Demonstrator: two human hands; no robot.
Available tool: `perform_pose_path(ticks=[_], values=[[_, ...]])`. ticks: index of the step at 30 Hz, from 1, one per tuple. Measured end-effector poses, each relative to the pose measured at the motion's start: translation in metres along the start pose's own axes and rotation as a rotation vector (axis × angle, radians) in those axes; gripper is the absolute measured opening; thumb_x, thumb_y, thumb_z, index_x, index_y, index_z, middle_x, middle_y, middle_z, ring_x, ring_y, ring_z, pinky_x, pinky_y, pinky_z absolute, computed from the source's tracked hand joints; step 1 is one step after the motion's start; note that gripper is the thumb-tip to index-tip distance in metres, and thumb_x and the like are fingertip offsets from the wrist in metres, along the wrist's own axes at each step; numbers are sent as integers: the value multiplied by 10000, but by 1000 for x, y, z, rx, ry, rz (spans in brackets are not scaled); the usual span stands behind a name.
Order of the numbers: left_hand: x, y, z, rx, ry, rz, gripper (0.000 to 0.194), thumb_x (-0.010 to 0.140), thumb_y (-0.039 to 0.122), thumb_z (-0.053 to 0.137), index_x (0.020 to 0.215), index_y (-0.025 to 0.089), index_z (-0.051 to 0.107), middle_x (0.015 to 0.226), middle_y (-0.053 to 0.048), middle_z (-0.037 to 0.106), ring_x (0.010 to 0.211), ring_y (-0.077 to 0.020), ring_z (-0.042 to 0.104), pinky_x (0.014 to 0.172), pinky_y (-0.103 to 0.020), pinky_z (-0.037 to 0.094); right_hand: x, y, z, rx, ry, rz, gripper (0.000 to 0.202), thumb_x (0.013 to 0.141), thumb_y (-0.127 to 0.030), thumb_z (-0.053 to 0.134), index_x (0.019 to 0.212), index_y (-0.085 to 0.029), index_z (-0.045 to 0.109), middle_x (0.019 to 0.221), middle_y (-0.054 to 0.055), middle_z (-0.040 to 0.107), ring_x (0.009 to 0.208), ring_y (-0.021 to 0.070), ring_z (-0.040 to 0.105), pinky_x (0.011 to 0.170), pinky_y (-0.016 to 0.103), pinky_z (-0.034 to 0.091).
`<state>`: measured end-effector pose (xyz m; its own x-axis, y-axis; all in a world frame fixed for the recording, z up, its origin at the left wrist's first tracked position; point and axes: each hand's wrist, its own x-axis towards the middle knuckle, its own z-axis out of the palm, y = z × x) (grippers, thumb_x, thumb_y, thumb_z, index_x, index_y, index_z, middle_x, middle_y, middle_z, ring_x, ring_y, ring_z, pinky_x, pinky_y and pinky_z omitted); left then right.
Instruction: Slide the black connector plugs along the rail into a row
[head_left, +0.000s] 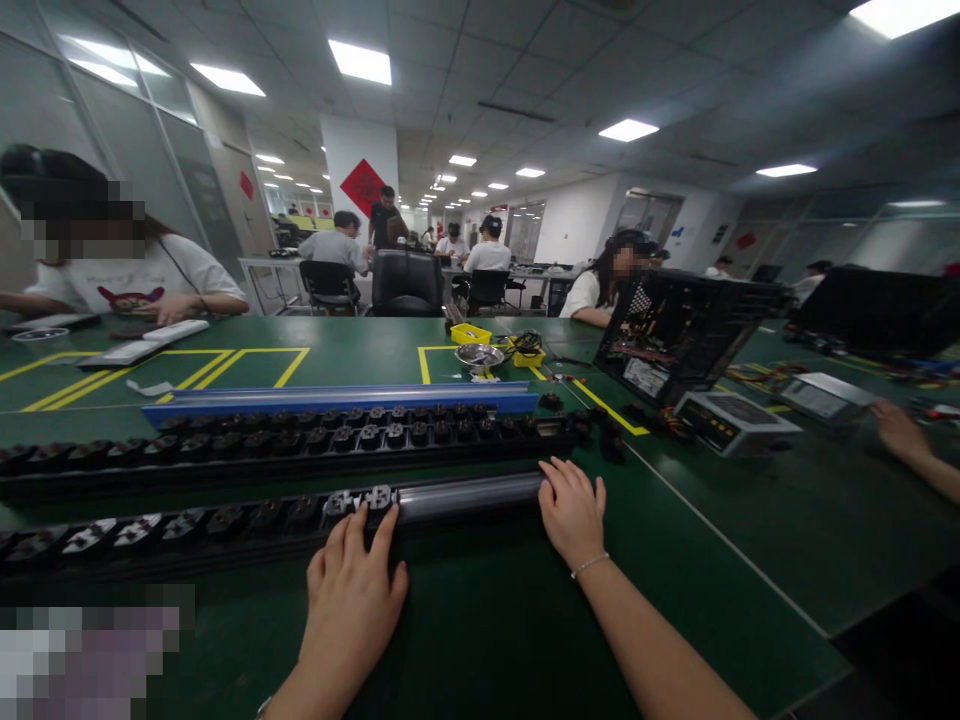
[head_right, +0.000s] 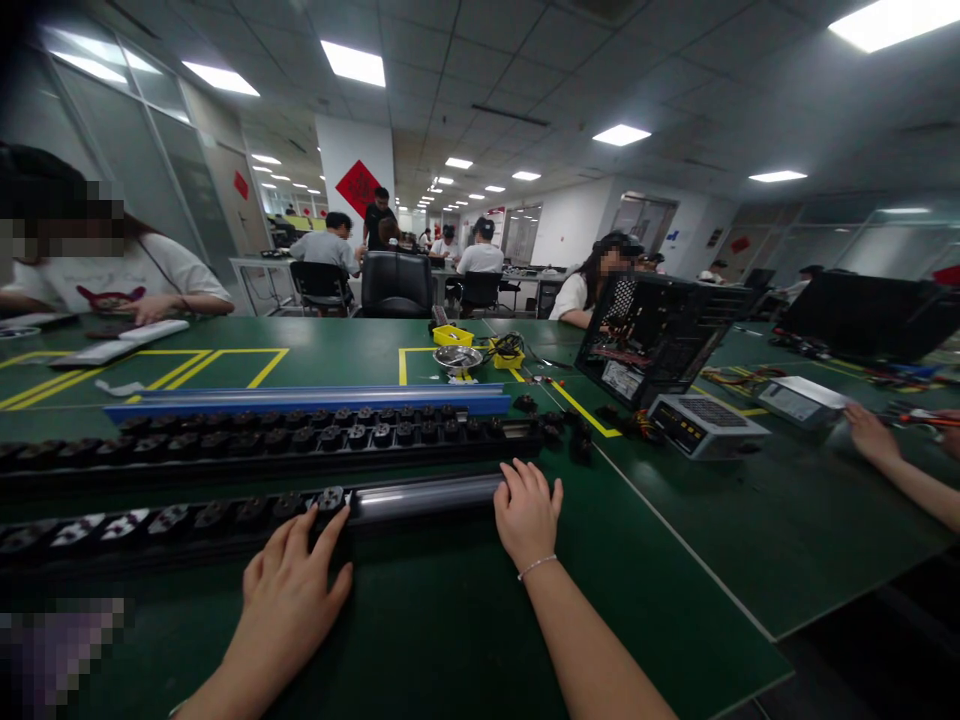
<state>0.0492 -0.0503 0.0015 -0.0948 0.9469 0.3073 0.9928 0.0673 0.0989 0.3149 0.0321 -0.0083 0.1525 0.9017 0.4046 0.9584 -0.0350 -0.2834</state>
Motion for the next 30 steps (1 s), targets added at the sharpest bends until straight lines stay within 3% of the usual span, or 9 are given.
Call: perform_pose_path(ticks=[30], values=[[1, 0, 2, -14, 19, -13, 464, 813, 293, 411, 1269, 266, 490, 1319, -115, 461, 1257, -290, 308, 964, -462, 288, 2, -1, -2, 22, -13, 2, 402, 852, -308, 324, 1152, -246, 584, 1260, 42, 543, 1222, 229, 395, 1048, 544, 131]])
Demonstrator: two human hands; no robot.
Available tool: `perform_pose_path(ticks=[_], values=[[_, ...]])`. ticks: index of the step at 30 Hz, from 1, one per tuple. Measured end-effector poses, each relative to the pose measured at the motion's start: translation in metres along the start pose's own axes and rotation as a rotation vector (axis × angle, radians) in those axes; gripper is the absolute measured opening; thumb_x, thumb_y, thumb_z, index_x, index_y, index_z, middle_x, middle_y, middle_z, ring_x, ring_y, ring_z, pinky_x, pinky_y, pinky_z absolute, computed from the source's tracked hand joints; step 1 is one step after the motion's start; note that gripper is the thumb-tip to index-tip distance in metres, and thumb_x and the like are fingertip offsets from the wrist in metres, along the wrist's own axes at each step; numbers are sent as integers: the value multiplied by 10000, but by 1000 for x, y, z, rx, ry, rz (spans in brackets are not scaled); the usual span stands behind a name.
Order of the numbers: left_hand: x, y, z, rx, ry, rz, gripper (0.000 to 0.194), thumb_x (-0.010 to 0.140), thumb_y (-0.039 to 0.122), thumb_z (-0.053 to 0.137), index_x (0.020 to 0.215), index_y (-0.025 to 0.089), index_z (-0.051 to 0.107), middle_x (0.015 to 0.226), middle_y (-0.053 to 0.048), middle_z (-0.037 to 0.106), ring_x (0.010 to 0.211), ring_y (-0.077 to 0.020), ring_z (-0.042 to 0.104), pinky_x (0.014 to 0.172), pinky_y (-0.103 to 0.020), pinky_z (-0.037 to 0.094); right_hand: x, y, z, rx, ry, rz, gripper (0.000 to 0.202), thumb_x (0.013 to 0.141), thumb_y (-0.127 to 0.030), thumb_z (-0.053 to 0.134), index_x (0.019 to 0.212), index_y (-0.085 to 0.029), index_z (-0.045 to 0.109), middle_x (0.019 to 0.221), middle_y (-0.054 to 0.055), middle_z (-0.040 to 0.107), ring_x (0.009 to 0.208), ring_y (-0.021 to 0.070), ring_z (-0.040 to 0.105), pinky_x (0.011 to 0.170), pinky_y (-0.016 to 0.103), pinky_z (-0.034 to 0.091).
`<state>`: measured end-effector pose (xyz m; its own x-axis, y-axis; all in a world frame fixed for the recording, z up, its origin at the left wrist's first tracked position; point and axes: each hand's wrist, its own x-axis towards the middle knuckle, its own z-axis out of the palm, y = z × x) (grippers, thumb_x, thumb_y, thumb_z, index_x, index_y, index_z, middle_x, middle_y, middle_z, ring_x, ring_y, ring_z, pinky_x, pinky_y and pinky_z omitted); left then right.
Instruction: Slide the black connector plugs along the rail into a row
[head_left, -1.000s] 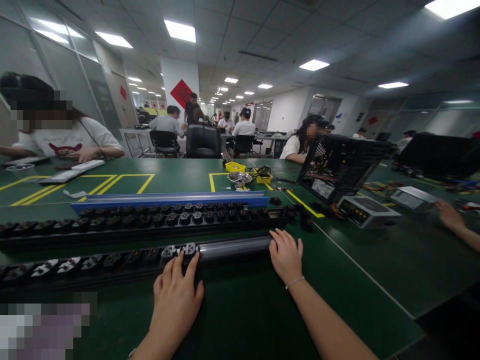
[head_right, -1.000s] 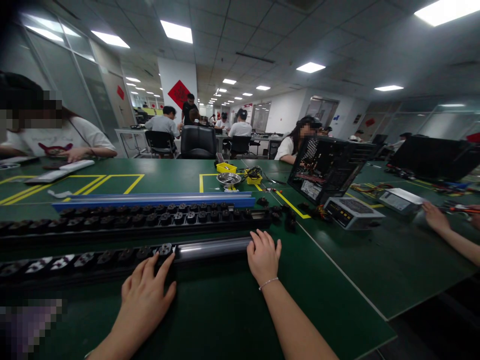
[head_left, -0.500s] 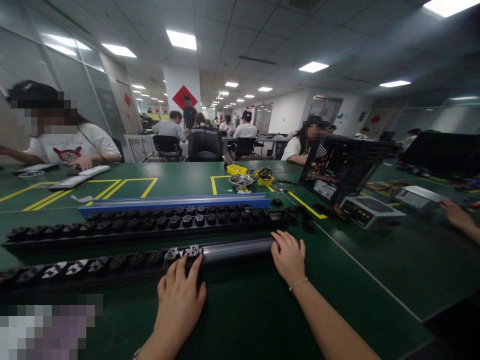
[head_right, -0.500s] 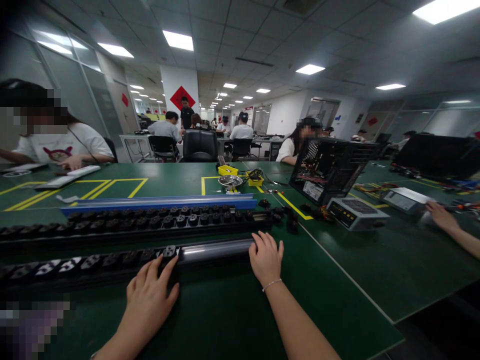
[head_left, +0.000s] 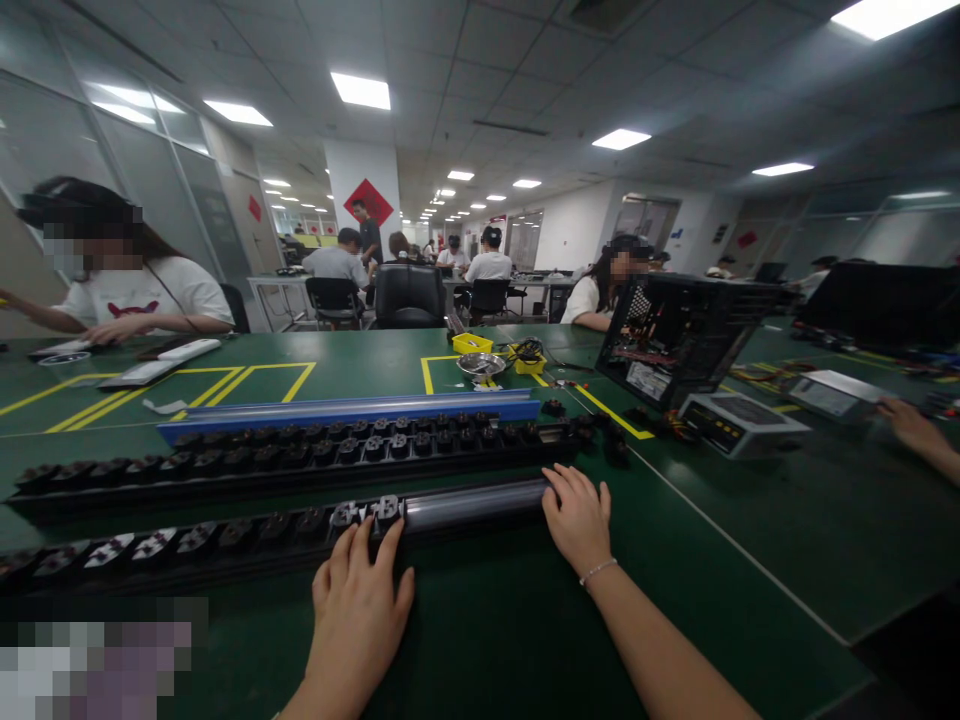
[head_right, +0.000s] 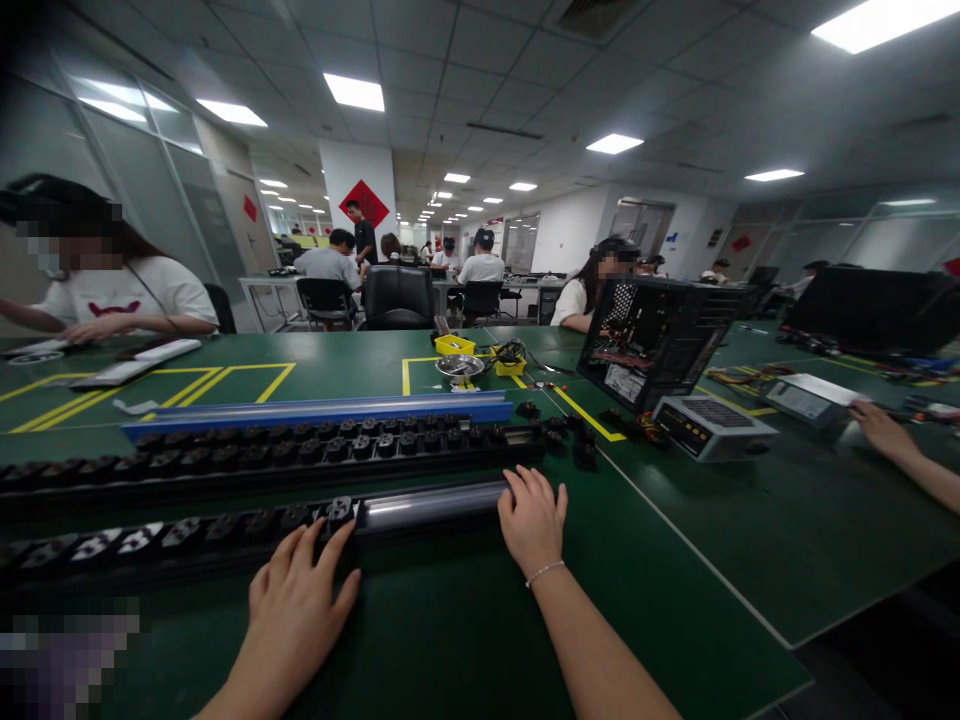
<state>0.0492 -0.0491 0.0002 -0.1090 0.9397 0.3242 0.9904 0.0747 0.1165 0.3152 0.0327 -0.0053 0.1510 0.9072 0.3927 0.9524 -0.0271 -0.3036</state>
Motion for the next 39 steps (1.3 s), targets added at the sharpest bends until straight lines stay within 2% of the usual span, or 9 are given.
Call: perform_pose_path(ticks=[11, 20, 24, 27, 30, 32, 35, 39], values=[[2, 0, 0, -45, -21, -5, 459, 807, 291, 419, 1257, 258, 500, 1309, -103, 472, 1270, -273, 293, 972, -462, 296, 0, 0, 3, -28, 30, -18, 390, 848, -281, 338, 1149, -245, 583, 1252, 54, 548, 1216, 234, 399, 1038, 562, 141], [2, -2, 1, -54, 12, 48, 442, 811, 280, 402, 1233, 222, 521, 1276, -108, 505, 1259, -266, 318, 975, -453, 297, -1, 0, 2, -9, 14, -23, 399, 862, -288, 314, 1164, -234, 569, 1271, 63, 531, 1231, 240, 376, 1039, 577, 113], [1, -5, 3, -58, 33, 77, 435, 809, 281, 408, 1221, 208, 526, 1263, -111, 518, 1243, -266, 346, 971, -448, 307, -4, -6, 0, 20, 38, -86, 384, 875, -293, 318, 1151, -218, 574, 1235, 68, 558, 1217, 246, 396, 1043, 568, 130], [0, -6, 6, -59, 83, 105, 433, 813, 283, 406, 1215, 168, 521, 1260, -125, 522, 1233, -266, 363, 972, -445, 311, -12, -21, -1, 92, 41, -282, 353, 869, -266, 350, 1128, -207, 584, 1181, 62, 592, 1187, 221, 426, 1063, 484, 175], [0, -8, 10, -51, 143, 150, 431, 816, 281, 412, 1197, 109, 516, 1234, -148, 541, 1204, -263, 401, 972, -430, 319, -25, -46, 1, 200, -10, -507, 337, 841, -217, 404, 1129, -191, 576, 1158, 52, 602, 1157, 191, 444, 1053, 395, 238], [0, -10, 13, -46, 174, 180, 420, 813, 274, 426, 1181, 94, 517, 1204, -152, 561, 1170, -257, 436, 966, -415, 329, -33, -65, 4, 258, -47, -600, 350, 821, -179, 418, 1135, -203, 569, 1139, 42, 606, 1130, 178, 455, 1040, 367, 257], [2, -13, 17, -46, 211, 204, 406, 802, 266, 452, 1164, 91, 511, 1166, -147, 581, 1129, -247, 472, 951, -403, 344, -44, -91, 9, 321, -103, -657, 394, 800, -158, 440, 1174, -233, 539, 1124, 29, 602, 1108, 173, 455, 1031, 359, 253], [3, -15, 19, -60, 237, 224, 391, 786, 253, 479, 1148, 106, 500, 1126, -124, 599, 1096, -238, 492, 930, -394, 356, -48, -113, 13, 348, -171, -641, 410, 792, -170, 478, 1180, -295, 527, 1065, 3, 610, 1043, 164, 473, 1007, 364, 243]])
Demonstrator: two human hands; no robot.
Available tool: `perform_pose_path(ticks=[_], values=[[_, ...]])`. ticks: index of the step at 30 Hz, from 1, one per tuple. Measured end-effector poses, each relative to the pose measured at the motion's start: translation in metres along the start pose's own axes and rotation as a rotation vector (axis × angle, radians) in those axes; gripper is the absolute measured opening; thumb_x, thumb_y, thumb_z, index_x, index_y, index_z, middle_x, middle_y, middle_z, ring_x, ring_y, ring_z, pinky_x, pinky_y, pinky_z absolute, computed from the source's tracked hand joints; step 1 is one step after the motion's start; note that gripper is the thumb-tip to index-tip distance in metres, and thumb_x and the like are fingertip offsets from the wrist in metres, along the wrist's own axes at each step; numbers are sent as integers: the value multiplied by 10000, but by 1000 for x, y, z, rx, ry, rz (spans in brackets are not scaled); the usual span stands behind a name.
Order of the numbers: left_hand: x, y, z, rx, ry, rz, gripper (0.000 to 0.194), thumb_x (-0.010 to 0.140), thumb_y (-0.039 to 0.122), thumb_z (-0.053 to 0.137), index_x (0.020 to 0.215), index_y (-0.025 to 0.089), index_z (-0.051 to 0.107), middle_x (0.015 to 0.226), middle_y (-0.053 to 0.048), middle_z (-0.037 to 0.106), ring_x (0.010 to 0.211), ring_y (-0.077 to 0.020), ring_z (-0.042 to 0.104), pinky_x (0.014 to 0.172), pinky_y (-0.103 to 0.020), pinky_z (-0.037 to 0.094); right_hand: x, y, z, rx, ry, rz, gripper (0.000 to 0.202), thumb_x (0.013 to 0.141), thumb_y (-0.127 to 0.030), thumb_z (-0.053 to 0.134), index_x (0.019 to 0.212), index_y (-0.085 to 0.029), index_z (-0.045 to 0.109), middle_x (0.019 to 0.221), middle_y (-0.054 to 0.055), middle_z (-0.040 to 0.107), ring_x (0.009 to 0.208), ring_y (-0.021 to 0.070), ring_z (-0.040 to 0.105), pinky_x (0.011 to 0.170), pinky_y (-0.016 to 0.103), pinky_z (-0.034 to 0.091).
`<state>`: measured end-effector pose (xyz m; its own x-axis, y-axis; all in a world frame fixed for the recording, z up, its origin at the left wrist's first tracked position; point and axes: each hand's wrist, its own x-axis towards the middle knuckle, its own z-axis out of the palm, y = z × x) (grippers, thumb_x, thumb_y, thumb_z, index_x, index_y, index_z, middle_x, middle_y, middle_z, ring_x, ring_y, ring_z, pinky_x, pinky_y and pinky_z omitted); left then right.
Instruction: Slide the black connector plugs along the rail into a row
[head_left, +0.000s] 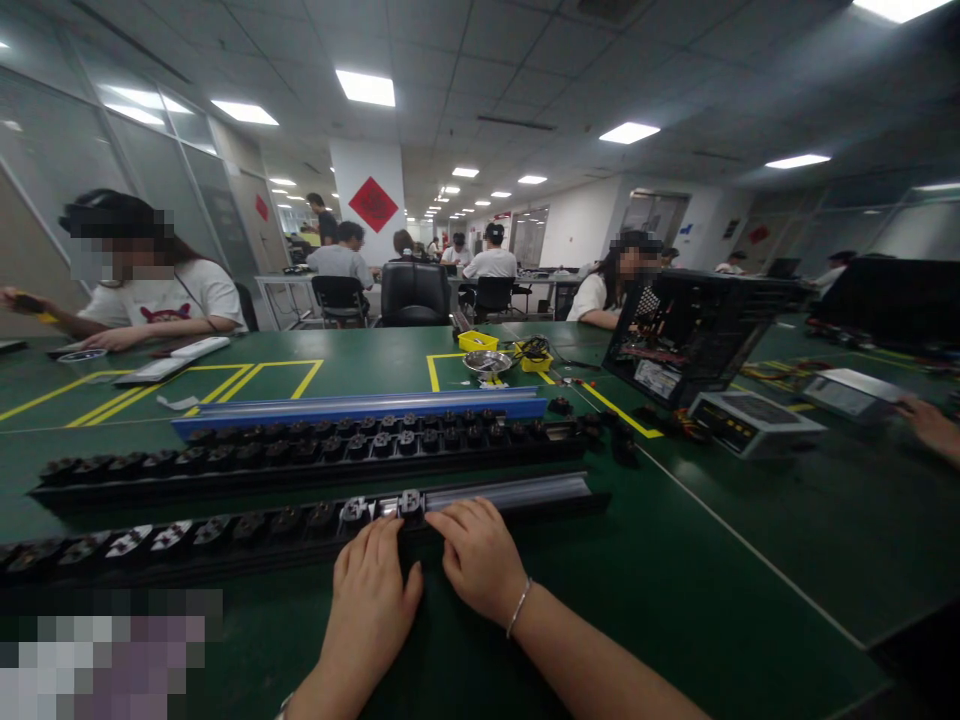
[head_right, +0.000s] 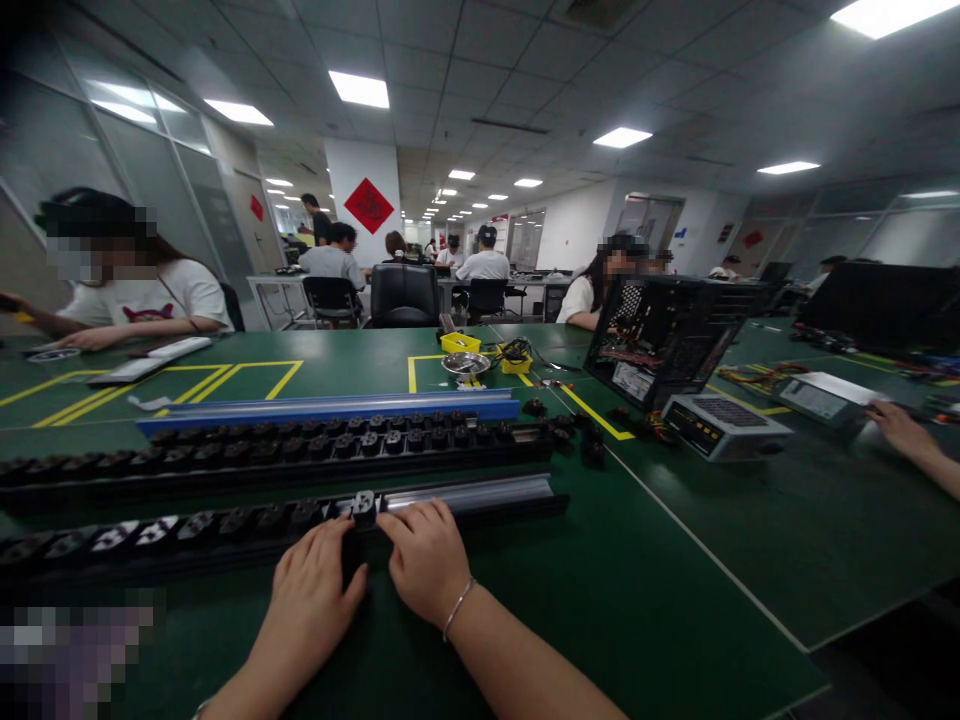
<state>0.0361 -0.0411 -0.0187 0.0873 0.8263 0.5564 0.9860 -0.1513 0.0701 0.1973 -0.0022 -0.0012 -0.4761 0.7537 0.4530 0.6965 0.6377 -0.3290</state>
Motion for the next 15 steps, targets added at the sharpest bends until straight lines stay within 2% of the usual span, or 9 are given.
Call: perform_pose_path(ticks=[5, 15], values=[[1, 1, -1, -15, -1, -11, 371, 785, 240, 479, 1140, 134, 497, 1112, -99, 609, 1080, -230, 497, 921, -398, 351, 4, -2, 3, -28, -59, 40, 379, 794, -182, 486, 1147, -309, 543, 1049, 1, 604, 1013, 161, 477, 996, 363, 212], [2, 0, -5, -32, -19, -29, 381, 786, 247, 468, 1155, 159, 504, 1129, -86, 613, 1078, -226, 505, 958, -418, 317, 3, 3, 4, -52, -52, -17, 380, 800, -178, 467, 1160, -278, 534, 1037, 18, 598, 981, 170, 469, 970, 342, 232]])
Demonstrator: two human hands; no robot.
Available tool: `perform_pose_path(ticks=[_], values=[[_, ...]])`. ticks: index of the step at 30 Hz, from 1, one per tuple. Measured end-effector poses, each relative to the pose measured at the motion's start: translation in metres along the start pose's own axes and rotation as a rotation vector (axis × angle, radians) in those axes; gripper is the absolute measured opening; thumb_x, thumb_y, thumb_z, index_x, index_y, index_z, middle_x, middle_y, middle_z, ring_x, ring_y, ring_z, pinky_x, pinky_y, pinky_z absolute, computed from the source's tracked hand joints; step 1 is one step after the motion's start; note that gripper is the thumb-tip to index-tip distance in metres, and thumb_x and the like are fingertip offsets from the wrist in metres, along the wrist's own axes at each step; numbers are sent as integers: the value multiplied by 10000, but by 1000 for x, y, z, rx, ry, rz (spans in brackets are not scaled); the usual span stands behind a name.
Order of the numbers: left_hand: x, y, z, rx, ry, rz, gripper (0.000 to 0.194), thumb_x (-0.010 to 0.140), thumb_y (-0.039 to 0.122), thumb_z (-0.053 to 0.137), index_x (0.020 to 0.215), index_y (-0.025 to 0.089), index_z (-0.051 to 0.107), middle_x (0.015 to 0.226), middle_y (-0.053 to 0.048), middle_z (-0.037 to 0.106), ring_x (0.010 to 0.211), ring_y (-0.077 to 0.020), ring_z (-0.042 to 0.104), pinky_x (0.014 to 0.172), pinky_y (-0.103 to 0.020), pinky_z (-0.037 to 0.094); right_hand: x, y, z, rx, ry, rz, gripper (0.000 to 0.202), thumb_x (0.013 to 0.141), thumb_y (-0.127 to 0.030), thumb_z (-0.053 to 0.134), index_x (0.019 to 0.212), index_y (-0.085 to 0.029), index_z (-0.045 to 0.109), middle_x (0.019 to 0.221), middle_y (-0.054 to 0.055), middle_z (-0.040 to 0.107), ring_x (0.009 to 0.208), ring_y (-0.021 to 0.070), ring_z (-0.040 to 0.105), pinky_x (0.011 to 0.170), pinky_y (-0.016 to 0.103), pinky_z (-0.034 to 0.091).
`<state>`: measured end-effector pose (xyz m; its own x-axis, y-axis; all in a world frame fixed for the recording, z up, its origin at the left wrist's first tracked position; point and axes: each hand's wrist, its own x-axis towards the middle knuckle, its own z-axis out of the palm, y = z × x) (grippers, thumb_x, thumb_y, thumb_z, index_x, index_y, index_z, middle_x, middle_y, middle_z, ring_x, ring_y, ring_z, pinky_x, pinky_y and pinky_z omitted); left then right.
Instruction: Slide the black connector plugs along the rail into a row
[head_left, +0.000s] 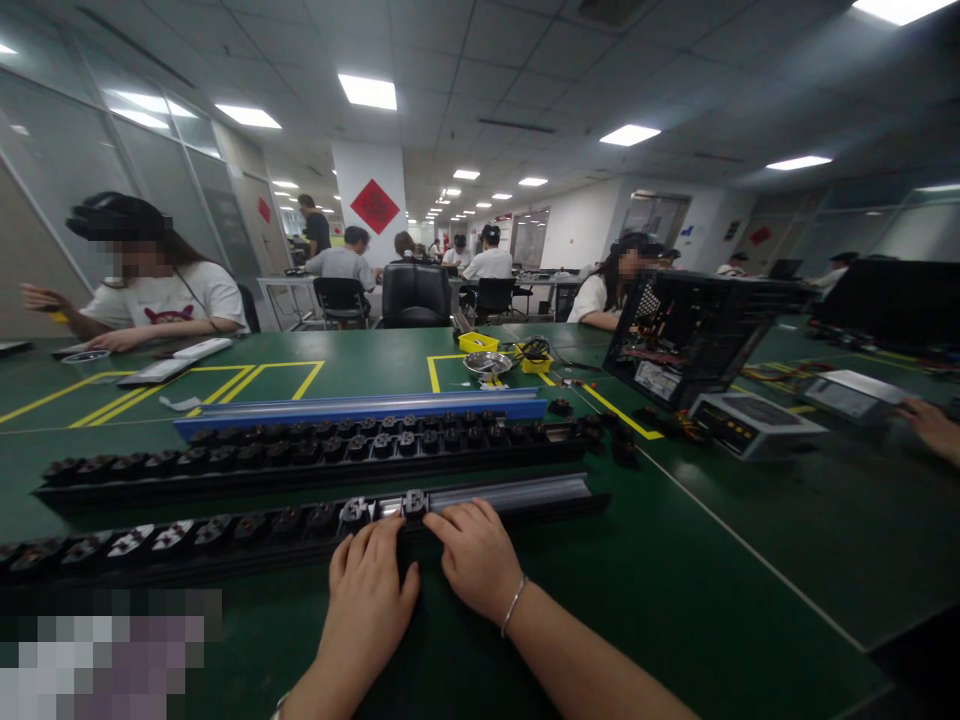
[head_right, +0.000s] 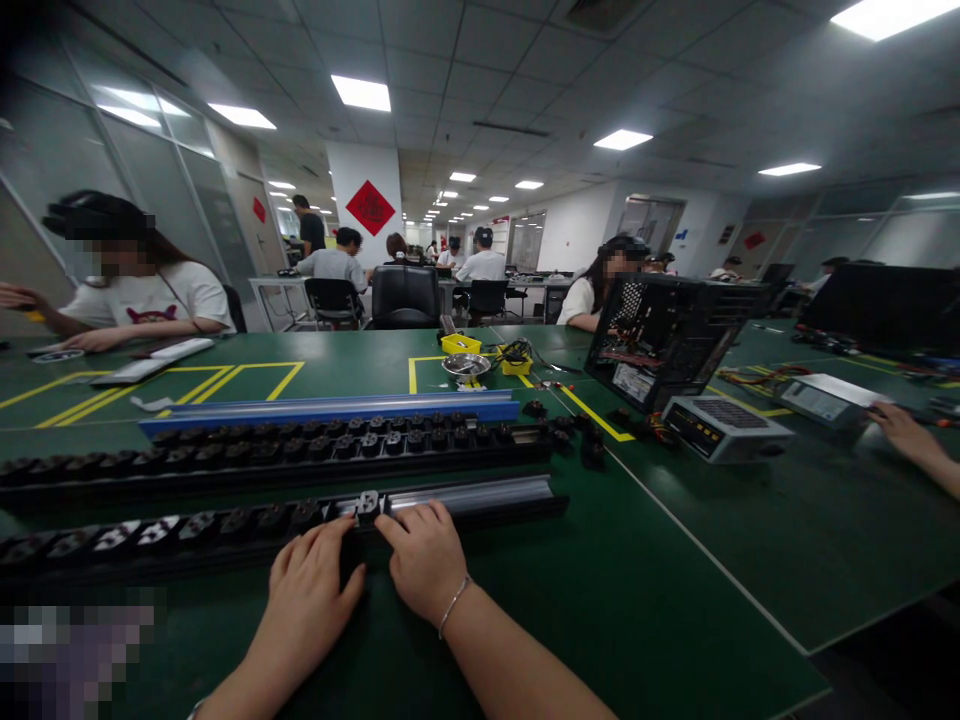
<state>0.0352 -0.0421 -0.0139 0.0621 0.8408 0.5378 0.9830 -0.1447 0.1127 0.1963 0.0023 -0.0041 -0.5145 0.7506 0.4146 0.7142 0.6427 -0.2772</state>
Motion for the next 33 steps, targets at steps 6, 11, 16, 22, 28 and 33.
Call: perform_pose_path(ticks=[6, 11, 16, 22, 28, 33], values=[[-1, -1, 4, 16, 12, 5, 414, 782, 251, 462, 1179, 142, 501, 1147, -111, 607, 1084, -233, 506, 969, -427, 314, 1, 1, 1, -5, 22, -7, 367, 800, -179, 468, 1147, -277, 535, 1019, 18, 593, 981, 176, 463, 962, 345, 247], [-1, -1, 3, 28, 5, 15, 434, 790, 251, 453, 1202, 121, 490, 1138, -113, 613, 1084, -235, 502, 967, -432, 312, 1, 1, 0, -8, 46, -14, 361, 788, -165, 474, 1131, -253, 544, 1008, 30, 589, 985, 178, 455, 936, 330, 279], [-1, -1, 3, 27, -21, 10, 430, 789, 253, 449, 1203, 148, 500, 1155, -95, 608, 1104, -235, 486, 971, -432, 302, 0, 3, 0, -27, 37, -12, 375, 773, -157, 490, 1131, -248, 547, 997, 36, 589, 989, 179, 448, 924, 331, 294], [-1, -2, 4, 35, -20, 18, 439, 785, 252, 443, 1212, 165, 501, 1162, -90, 605, 1104, -238, 484, 972, -434, 294, -2, 5, -2, -52, 33, -9, 379, 777, -156, 482, 1137, -253, 546, 1012, 39, 584, 1024, 184, 437, 951, 345, 278], [0, -1, 1, 30, -48, 9, 435, 790, 248, 428, 1210, 167, 509, 1156, -91, 608, 1098, -235, 485, 971, -432, 295, -3, 7, -4, -74, 15, 8, 379, 777, -164, 476, 1137, -261, 545, 1020, 37, 586, 1031, 180, 430, 951, 347, 283], [1, 0, -1, 25, -59, 4, 427, 790, 248, 427, 1201, 171, 517, 1156, -90, 609, 1097, -231, 488, 974, -433, 298, -3, 8, -6, -88, -15, 38, 352, 800, -185, 458, 1130, -273, 541, 1029, 24, 589, 1037, 174, 433, 989, 367, 243]])
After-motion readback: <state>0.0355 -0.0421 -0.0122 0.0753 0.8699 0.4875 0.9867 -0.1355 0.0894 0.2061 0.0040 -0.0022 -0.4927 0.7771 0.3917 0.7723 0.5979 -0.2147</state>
